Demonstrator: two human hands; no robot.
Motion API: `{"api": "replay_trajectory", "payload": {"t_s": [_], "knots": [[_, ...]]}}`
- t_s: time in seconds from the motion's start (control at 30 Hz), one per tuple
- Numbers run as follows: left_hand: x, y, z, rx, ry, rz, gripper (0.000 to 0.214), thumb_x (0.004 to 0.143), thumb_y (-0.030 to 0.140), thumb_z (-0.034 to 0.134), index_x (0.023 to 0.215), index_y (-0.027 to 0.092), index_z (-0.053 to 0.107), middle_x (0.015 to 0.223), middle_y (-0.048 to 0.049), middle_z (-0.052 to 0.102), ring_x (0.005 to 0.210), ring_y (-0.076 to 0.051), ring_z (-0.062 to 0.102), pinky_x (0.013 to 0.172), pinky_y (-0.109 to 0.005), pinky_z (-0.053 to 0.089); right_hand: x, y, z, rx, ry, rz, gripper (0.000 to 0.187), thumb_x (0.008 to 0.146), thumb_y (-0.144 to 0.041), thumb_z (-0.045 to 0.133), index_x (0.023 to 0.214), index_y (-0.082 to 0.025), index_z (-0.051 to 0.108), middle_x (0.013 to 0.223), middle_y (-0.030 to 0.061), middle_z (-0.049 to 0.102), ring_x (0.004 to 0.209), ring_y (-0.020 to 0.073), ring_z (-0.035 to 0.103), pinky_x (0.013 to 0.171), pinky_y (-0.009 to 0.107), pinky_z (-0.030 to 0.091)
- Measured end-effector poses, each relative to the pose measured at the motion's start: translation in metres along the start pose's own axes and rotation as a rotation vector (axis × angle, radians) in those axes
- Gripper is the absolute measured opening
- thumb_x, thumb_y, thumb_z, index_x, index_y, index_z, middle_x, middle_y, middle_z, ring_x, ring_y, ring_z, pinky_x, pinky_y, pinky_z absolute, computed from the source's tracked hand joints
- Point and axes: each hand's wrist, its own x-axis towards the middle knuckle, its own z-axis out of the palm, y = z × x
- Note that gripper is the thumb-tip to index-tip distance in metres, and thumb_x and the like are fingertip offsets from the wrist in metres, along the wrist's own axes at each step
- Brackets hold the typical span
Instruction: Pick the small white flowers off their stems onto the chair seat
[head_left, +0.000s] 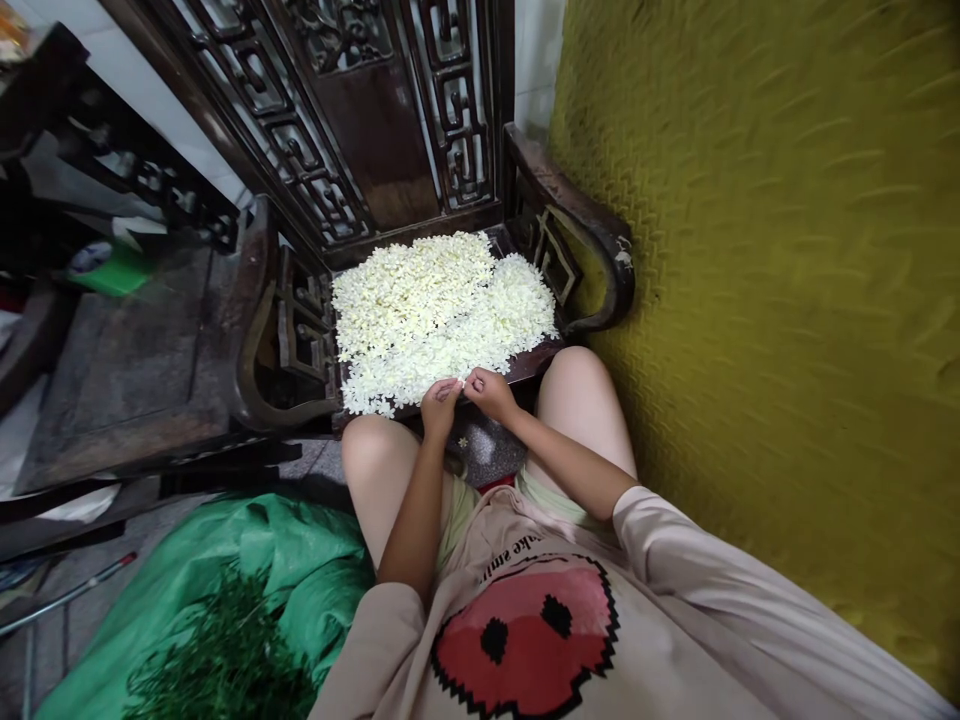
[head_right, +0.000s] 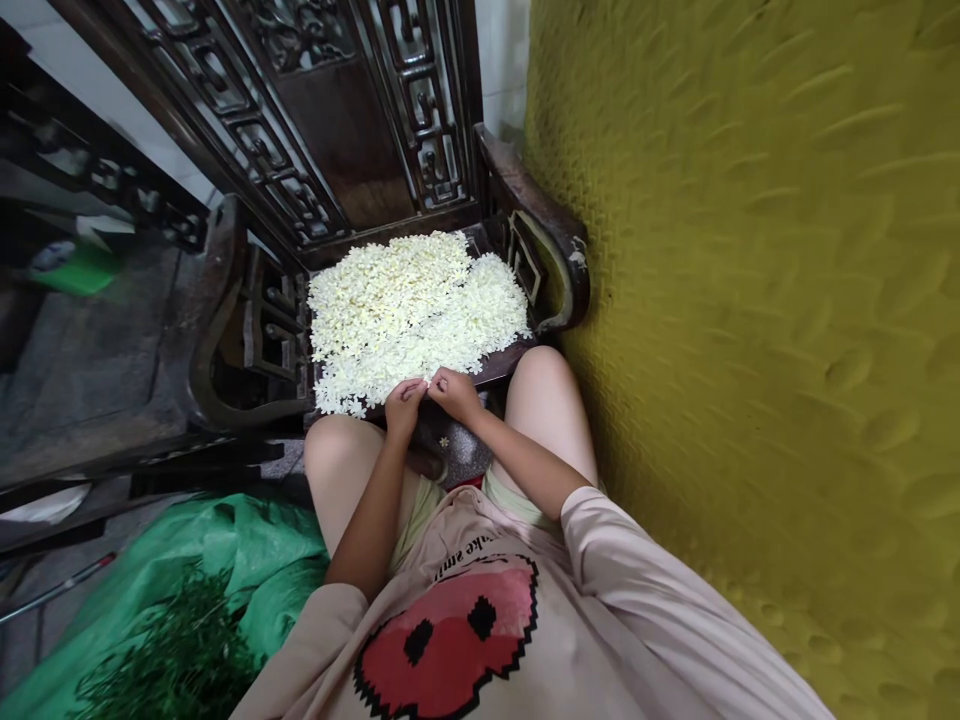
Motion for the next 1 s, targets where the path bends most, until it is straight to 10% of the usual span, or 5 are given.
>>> {"api": "replay_trajectory", "payload": {"t_s": [0.47,1.0], "knots": [[0.0002,-0.0076,0.0031,0.154,-0.079,0.010,0.029,0.075,0.027,0.055,0.099,0.013,0.060,0.088,-0.0075,0.066,0.079,-0.016,0.061,0.078,-0.030,0.048,0.0025,0.0071,-0.0039,-0.340,-0.044,-0.160,0.014,0.076,-0.026,0.050,0.074,-0.017,0.060,0.062,0.0004,0.057,0.062,0.0124,0.048,0.068,0.025,0.026],[-0.0034,-0.0089,0.0007,0.538,-0.112,0.232,0.037,0.077,0.029,0.048,0.111,0.017,0.054,0.087,-0.0044,0.062,0.077,-0.015,0.056,0.079,-0.028,0.043,0.0048,0.0065,-0.0063,-0.129,-0.039,-0.002,0.016,0.071,-0.025,0.050,0.069,-0.016,0.062,0.053,-0.0030,0.049,0.052,0.0087,0.041,0.053,0.020,0.028]]}}
